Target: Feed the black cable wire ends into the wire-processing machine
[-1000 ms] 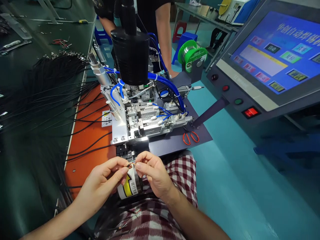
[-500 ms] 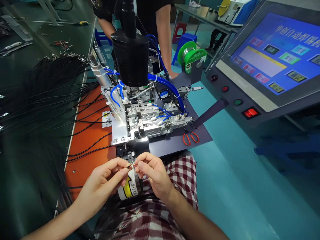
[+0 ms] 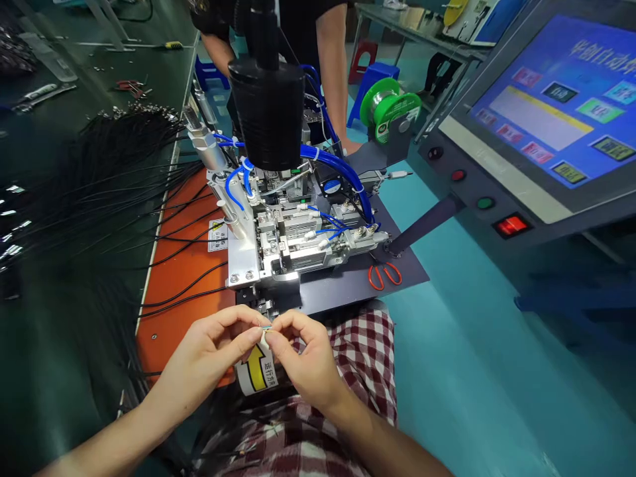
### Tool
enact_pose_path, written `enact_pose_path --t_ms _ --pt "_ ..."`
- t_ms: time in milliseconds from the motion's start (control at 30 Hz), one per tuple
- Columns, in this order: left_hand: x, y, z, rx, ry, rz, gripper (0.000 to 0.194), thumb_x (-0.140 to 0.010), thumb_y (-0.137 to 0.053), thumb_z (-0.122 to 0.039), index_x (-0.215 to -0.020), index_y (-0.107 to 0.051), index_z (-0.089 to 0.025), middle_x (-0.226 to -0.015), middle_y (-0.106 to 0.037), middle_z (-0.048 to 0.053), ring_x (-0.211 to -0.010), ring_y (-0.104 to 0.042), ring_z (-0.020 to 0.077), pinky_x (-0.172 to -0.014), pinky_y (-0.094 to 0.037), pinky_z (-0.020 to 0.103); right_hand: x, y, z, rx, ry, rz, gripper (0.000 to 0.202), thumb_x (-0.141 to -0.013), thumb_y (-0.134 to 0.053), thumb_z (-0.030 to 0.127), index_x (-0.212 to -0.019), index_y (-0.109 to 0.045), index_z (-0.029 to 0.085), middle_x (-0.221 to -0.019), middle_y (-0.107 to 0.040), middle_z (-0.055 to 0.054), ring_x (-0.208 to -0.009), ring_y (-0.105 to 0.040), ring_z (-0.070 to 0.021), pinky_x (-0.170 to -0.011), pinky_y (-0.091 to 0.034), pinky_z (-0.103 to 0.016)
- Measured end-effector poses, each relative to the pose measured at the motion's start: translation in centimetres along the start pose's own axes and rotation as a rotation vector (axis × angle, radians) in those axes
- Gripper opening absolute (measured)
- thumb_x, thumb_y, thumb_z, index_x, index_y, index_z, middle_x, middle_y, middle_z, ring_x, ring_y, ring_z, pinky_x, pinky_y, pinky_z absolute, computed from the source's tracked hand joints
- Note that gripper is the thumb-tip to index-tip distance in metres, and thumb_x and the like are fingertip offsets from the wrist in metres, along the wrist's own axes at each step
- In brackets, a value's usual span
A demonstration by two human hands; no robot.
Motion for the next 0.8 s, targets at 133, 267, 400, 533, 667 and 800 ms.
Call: enact_pose_path --t_ms 133,267,400,533,667,800 --pt "-0.2 -0.2 1.5 0.145 0.11 -0.029 0.014 -0.075 -0.065 -0.027 -0.077 -0.063 -0.013 -0.071 -0.061 0.001 -0.064 -0.054 0.0112 -0.056 -0.042 0.018 0.4 -0.3 -0.6 0.022 -0.062 -0.056 0.016 -0.082 -0.059 0.026 -0.07 -0.054 0.017 -0.061 -0.049 0.003 -0.053 -0.042 -0.0093 -0.051 -0.037 -0.022" --pt "0.0 0.0 3.0 0.227 0.189 -0.057 0.017 -0.074 -0.067 -0.03 -0.077 -0.062 -0.014 -0.055 -0.049 -0.005 -0.049 -0.039 0.0054 -0.043 -0.029 0.014 0.7 -0.4 -1.3 -0.002 -0.119 -0.079 0.015 -0.082 -0.059 0.027 -0.071 -0.055 0.016 -0.062 -0.05 0.003 -0.054 -0.043 -0.0096 -0.051 -0.037 -0.022" --pt "0.2 -0.2 3.4 0.238 0.239 -0.029 0.019 -0.075 -0.066 -0.033 -0.078 -0.062 -0.014 -0.05 -0.041 -0.007 -0.045 -0.032 0.0044 -0.039 -0.024 0.014 0.3 0.3 -0.6 0.034 -0.093 -0.022 0.011 -0.08 -0.059 0.026 -0.076 -0.059 0.016 -0.066 -0.055 0.001 -0.058 -0.048 -0.0114 -0.055 -0.04 -0.023" --pt "0.2 -0.2 3.4 0.221 0.248 -0.028 0.022 -0.074 -0.067 -0.034 -0.078 -0.061 -0.014 -0.051 -0.041 -0.007 -0.046 -0.032 0.0043 -0.039 -0.022 0.014 -0.1 1.2 0.3 0.072 -0.038 -0.032 0.009 -0.08 -0.058 0.025 -0.077 -0.06 0.016 -0.071 -0.058 -0.001 -0.064 -0.05 -0.0132 -0.06 -0.042 -0.024" --pt "0.1 -0.2 3.4 0.196 0.247 -0.023 0.022 -0.075 -0.067 -0.034 -0.077 -0.06 -0.014 -0.052 -0.041 -0.007 -0.045 -0.03 0.0038 -0.038 -0.019 0.015 -0.2 1.0 0.3 0.091 -0.036 -0.042 0.01 -0.079 -0.06 0.025 -0.074 -0.059 0.016 -0.068 -0.056 0.0 -0.06 -0.049 -0.0126 -0.057 -0.041 -0.024" --pt "0.1 -0.5 3.3 0.238 0.234 -0.002 0.019 -0.077 -0.066 -0.032 -0.076 -0.059 -0.014 -0.049 -0.038 -0.008 -0.045 -0.028 0.0035 -0.04 -0.019 0.015 -0.3 0.8 0.5 0.115 -0.022 -0.053 0.012 -0.079 -0.059 0.022 -0.069 -0.057 0.016 -0.064 -0.053 0.001 -0.057 -0.046 -0.0117 -0.055 -0.039 -0.024"
Point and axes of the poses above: each hand's wrist, its own x-axis away from the middle knuckle, its own y-axis out of the back of the hand, z = x × y, the point moved 9 cm from there along -x, towards the middle knuckle
